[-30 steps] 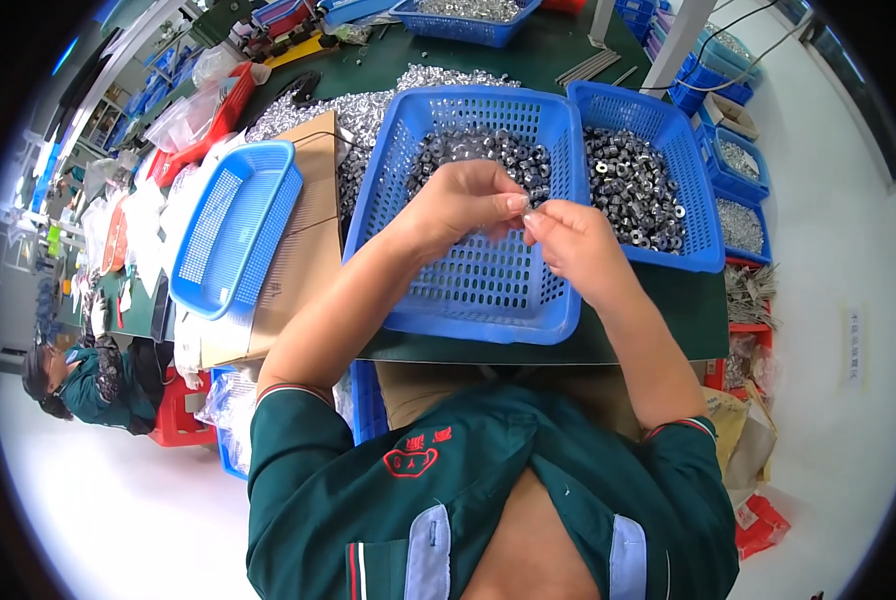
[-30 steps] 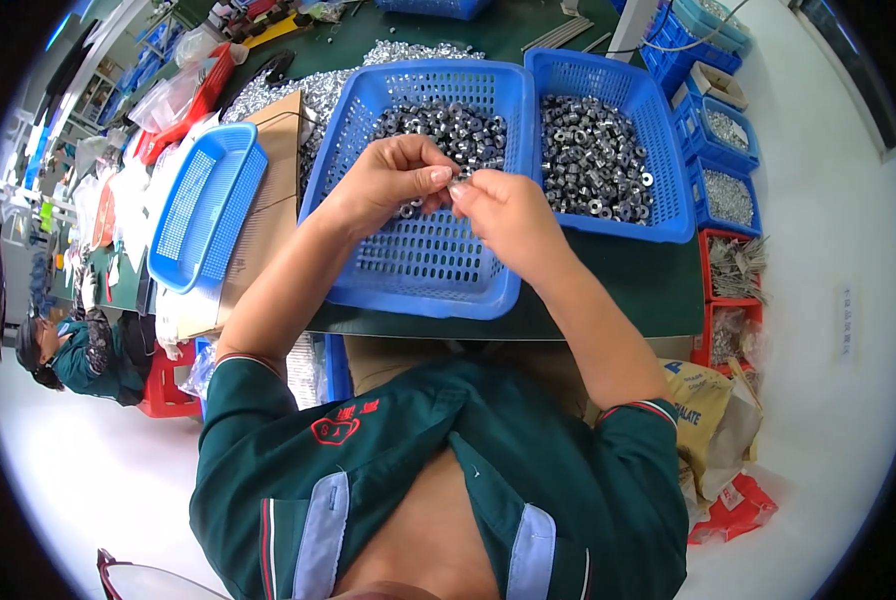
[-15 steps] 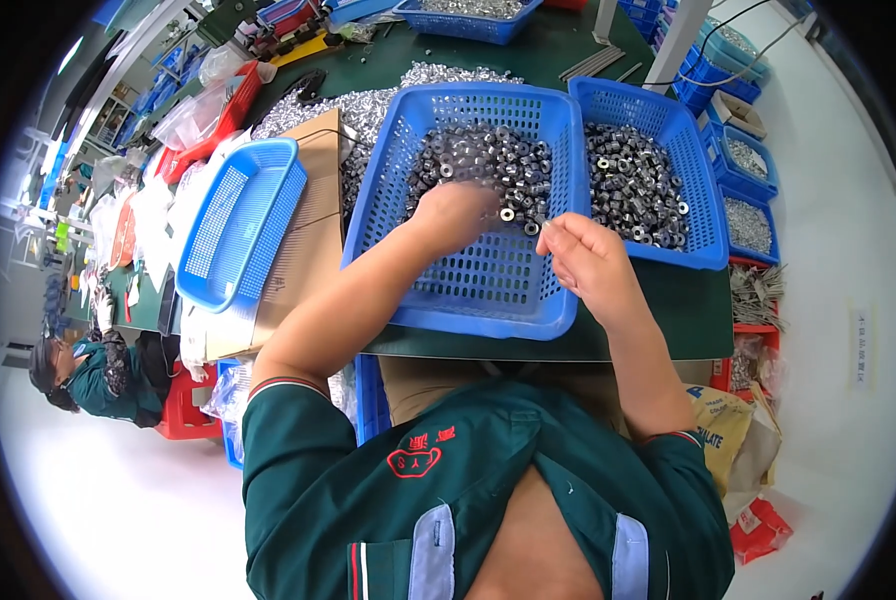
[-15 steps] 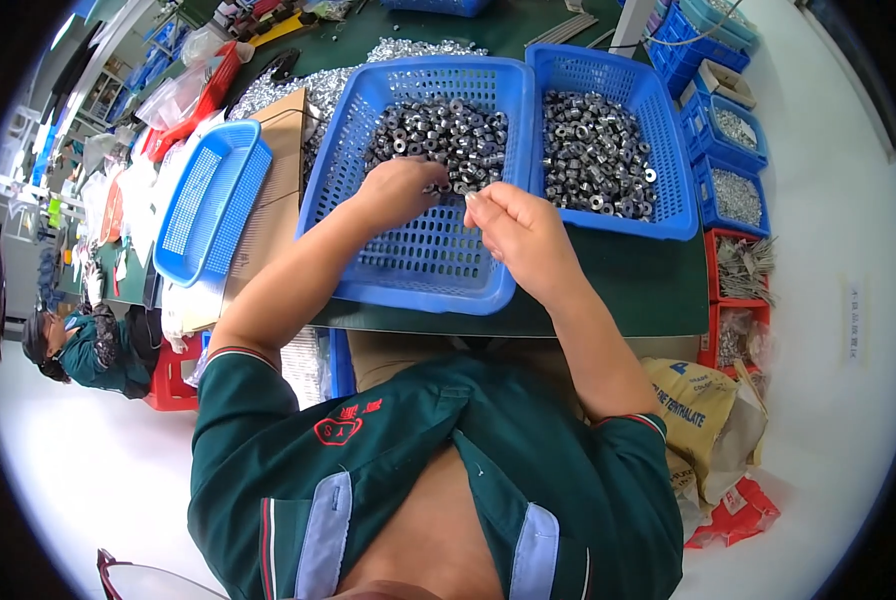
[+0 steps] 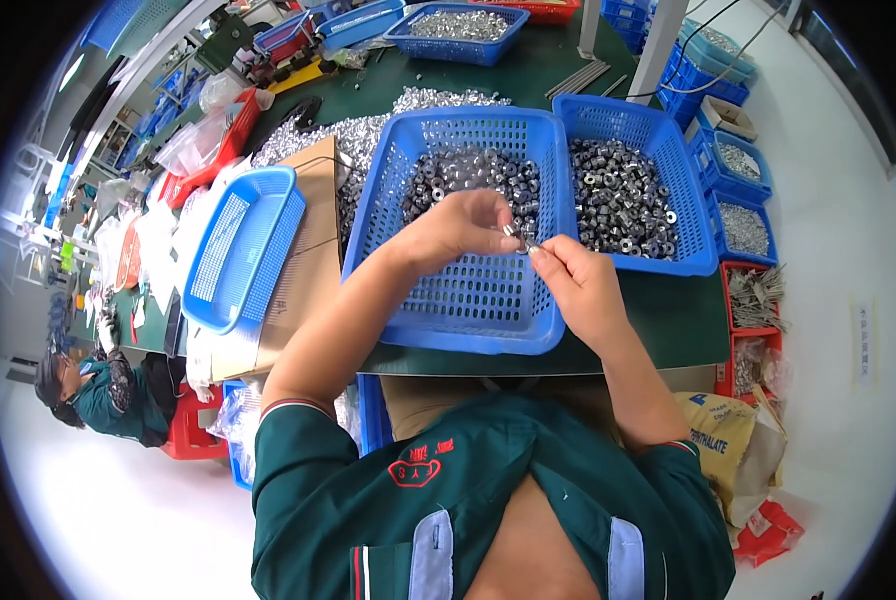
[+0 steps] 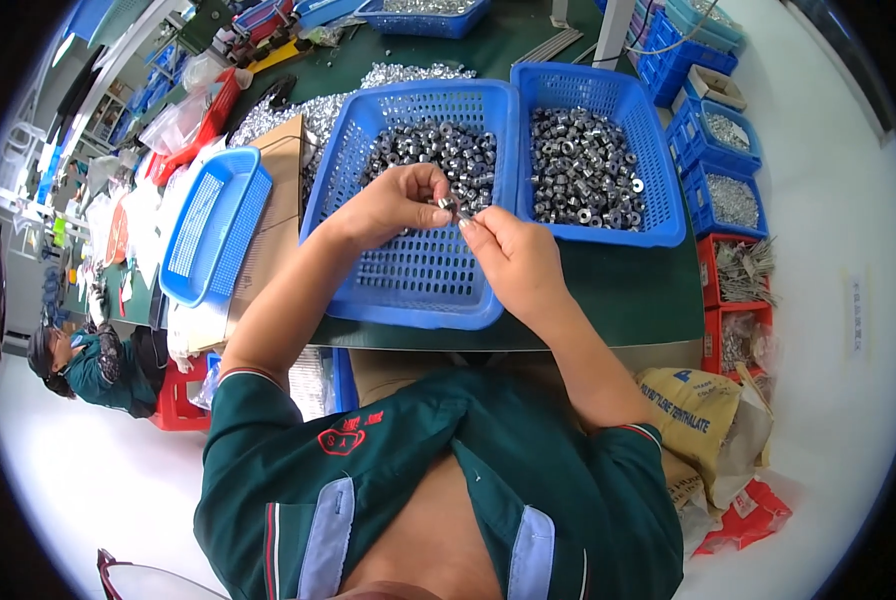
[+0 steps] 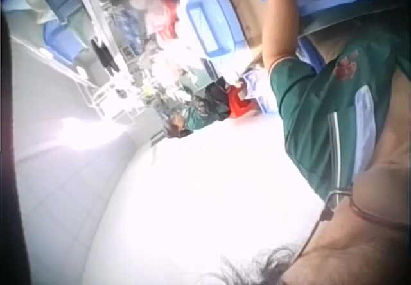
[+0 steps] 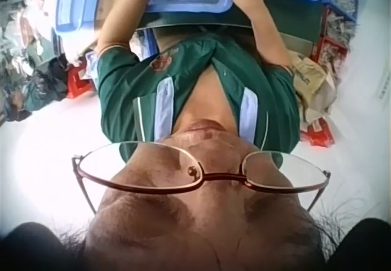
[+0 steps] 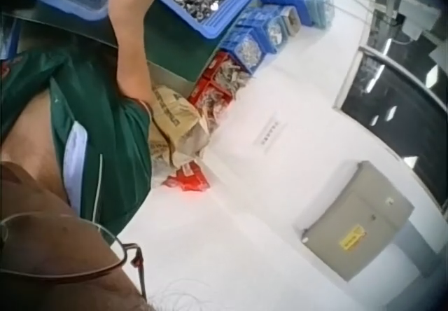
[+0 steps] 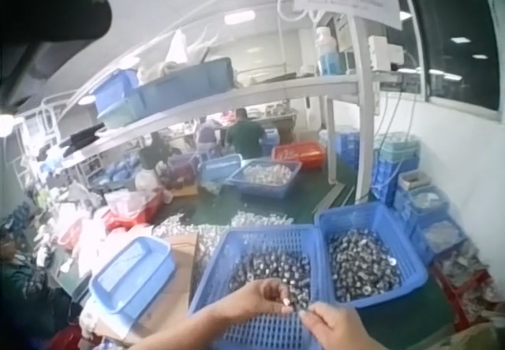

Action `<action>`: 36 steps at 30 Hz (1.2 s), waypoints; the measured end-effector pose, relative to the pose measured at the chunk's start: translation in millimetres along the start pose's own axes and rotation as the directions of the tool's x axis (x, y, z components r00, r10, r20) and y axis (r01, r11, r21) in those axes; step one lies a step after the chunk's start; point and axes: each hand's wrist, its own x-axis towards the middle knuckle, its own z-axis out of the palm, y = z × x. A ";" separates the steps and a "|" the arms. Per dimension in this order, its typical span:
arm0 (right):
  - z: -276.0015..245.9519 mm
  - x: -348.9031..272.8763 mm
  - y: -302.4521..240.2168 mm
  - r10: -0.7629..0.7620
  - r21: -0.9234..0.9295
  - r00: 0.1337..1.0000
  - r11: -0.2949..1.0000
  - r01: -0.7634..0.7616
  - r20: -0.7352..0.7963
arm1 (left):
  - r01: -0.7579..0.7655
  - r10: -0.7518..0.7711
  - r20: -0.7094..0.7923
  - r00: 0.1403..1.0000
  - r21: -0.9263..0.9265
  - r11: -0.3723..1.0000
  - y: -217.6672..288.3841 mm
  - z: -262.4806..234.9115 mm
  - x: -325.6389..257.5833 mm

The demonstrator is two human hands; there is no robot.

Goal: Sorting and inspecting small circular metal components in a factory setting.

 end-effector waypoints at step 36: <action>-18.2 24.5 -14.3 0.243 0.499 0.813 0.685 -0.530 0.529 | -0.141 0.148 -0.051 0.988 0.129 0.982 26.5 18.8 -10.2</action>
